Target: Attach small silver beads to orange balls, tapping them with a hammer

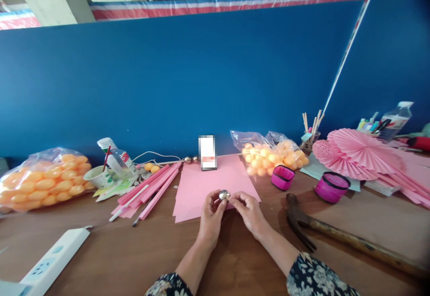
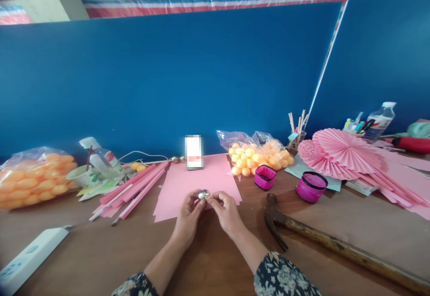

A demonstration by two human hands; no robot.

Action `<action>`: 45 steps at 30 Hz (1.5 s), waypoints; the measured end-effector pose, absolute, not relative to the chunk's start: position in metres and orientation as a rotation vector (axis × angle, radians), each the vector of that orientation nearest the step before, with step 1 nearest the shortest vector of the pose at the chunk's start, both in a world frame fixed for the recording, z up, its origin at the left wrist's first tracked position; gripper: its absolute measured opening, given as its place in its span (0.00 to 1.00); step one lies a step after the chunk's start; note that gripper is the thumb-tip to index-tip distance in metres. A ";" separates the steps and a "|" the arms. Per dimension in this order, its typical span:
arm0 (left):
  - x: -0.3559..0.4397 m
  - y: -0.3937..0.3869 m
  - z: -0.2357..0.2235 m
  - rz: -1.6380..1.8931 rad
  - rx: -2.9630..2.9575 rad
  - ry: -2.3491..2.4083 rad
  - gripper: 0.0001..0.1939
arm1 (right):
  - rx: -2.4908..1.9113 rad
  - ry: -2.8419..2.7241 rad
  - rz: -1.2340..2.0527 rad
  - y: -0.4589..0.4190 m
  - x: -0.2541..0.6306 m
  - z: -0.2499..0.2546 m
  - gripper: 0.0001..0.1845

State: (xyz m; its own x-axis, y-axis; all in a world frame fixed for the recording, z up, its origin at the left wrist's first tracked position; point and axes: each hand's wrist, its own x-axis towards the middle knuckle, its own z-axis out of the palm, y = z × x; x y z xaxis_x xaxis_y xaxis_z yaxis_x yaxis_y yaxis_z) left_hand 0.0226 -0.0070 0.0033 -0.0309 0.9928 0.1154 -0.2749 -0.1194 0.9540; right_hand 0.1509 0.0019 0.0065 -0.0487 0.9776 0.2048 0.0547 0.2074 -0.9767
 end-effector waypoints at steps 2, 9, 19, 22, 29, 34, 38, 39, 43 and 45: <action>0.023 -0.007 0.003 1.420 1.073 0.954 0.17 | -1.075 -1.377 1.055 0.002 0.151 0.007 0.12; 0.023 -0.008 0.004 1.417 1.065 0.947 0.17 | -1.077 -1.386 1.071 0.001 0.151 0.007 0.11; 0.022 -0.008 0.007 1.407 1.064 0.977 0.17 | -1.104 -1.407 1.071 0.001 0.151 0.007 0.13; 0.022 -0.008 0.005 1.403 1.072 0.964 0.16 | -1.106 -1.417 1.068 0.002 0.152 0.006 0.13; 0.021 -0.007 0.004 1.383 1.057 0.983 0.22 | -1.106 -1.437 1.068 0.003 0.152 0.005 0.13; 0.021 -0.007 0.005 1.363 1.050 1.007 0.23 | -1.103 -1.430 1.093 0.002 0.152 0.007 0.13; 0.021 -0.007 0.005 1.354 1.052 1.010 0.22 | -1.099 -1.439 1.107 0.002 0.152 0.006 0.14; 0.022 -0.007 0.005 1.355 1.056 1.006 0.22 | -1.107 -1.444 1.103 0.002 0.152 0.006 0.15; 0.022 -0.006 0.004 1.362 1.071 0.995 0.21 | -1.132 -1.468 1.082 0.003 0.153 0.005 0.15; 0.022 -0.006 0.005 1.362 1.075 0.996 0.21 | -1.135 -1.474 1.081 0.002 0.153 0.005 0.15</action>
State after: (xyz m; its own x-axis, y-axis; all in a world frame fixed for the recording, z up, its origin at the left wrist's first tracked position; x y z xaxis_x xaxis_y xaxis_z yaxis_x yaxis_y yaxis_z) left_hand 0.0217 -0.0064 0.0046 -0.0075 0.9978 0.0654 -0.2395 -0.0653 0.9687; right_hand 0.1533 0.0023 0.0054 -0.1180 0.9797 0.1621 0.1397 0.1780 -0.9741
